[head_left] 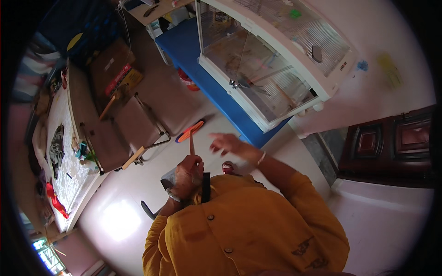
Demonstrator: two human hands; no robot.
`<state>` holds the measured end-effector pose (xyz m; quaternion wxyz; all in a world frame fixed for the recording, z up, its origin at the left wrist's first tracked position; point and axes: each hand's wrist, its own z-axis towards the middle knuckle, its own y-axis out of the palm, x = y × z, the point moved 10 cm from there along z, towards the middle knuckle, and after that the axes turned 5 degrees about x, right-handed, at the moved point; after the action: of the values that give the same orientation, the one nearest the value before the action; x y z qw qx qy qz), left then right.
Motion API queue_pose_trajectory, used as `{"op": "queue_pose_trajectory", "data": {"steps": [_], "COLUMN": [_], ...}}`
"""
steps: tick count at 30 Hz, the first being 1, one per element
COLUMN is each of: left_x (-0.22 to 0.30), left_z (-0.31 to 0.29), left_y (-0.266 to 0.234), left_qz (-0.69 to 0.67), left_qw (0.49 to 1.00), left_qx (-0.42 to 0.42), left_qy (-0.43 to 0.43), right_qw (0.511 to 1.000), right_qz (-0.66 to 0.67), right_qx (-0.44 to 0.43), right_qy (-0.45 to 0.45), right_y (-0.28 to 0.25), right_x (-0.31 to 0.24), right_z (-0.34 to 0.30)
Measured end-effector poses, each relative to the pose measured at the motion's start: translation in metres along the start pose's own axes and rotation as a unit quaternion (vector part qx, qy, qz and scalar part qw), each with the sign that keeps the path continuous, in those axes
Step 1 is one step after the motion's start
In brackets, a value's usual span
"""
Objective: The person opens a door, dumps trash from a trash bin into a dustpan, and sweeps debris from the floor into the dustpan using a broom.
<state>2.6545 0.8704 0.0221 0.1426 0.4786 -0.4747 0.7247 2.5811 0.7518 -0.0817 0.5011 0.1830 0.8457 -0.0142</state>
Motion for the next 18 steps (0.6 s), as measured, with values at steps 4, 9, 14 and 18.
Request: {"op": "queue_pose_trajectory", "data": {"steps": [4, 9, 14, 18], "left_x": [-0.011, -0.014, -0.021, -0.028], "left_z": [0.003, -0.006, -0.013, -0.010], "left_y": [-0.007, -0.012, -0.023, -0.033], "left_qz": [0.036, 0.034, 0.004, -0.005], "left_qw": [0.997, 0.994, 0.989, 0.986], "left_qx": [0.066, 0.098, 0.142, 0.141], "left_qy": [-0.023, -0.037, -0.047, -0.092], "right_qw": [0.971, 0.908, 0.957, 0.978], "right_qz": [-0.141, -0.005, -0.044, -0.069], "right_qx": [0.191, 0.413, 0.276, 0.184], "right_qy": [-0.021, -0.072, 0.072, 0.074], "right_y": [-0.148, -0.282, -0.254, -0.199], "right_x": [0.029, 0.045, 0.040, 0.014], "right_z": [0.041, 0.046, 0.071, 0.073]}}
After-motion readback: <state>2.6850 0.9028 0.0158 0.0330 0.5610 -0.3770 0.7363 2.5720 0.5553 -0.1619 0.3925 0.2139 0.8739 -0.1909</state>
